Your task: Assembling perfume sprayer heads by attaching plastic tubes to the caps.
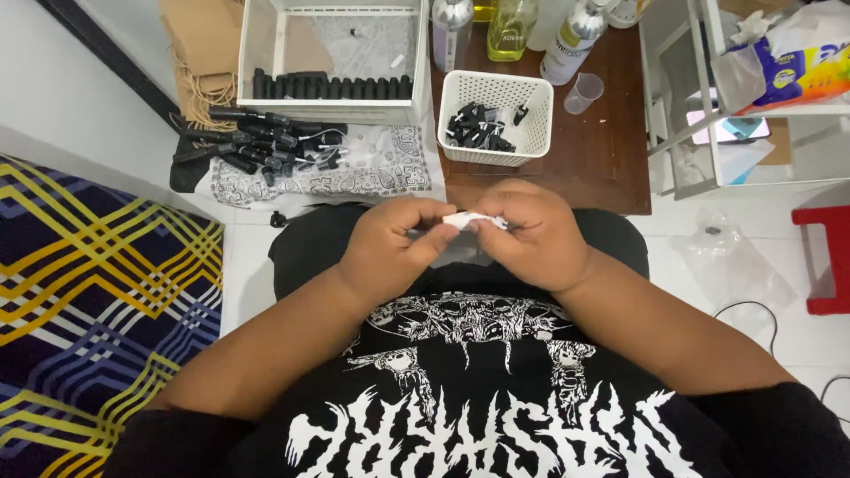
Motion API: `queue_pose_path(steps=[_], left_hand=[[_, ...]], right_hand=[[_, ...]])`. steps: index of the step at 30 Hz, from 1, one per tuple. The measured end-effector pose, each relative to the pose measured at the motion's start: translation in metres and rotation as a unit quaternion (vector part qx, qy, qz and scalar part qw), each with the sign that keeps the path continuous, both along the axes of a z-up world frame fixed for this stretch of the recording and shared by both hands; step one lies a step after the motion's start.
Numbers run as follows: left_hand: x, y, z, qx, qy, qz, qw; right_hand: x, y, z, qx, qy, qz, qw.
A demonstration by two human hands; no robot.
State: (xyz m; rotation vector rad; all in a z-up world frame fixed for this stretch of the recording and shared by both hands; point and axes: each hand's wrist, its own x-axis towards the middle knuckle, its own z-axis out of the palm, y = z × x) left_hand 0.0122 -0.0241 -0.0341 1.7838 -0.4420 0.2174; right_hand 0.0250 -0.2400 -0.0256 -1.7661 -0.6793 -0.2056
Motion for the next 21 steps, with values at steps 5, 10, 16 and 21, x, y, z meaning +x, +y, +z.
queue_pose_path(steps=[5,10,16,21], left_hand=[[0.009,-0.012,0.012,0.054,-0.138,-0.060,0.987],[0.016,-0.018,0.000,0.055,-0.080,-0.044,0.994],[0.015,-0.028,-0.003,0.089,0.092,-0.040,0.991],[0.013,-0.036,-0.012,0.081,-0.112,-0.029,0.990]], right_hand=[[-0.001,-0.008,-0.008,0.027,0.139,0.007,0.990],[0.004,-0.018,-0.002,0.028,0.120,0.009,0.992],[0.004,-0.026,-0.008,-0.014,0.060,-0.037,0.997],[0.000,-0.030,-0.012,0.040,0.255,-0.023,0.966]])
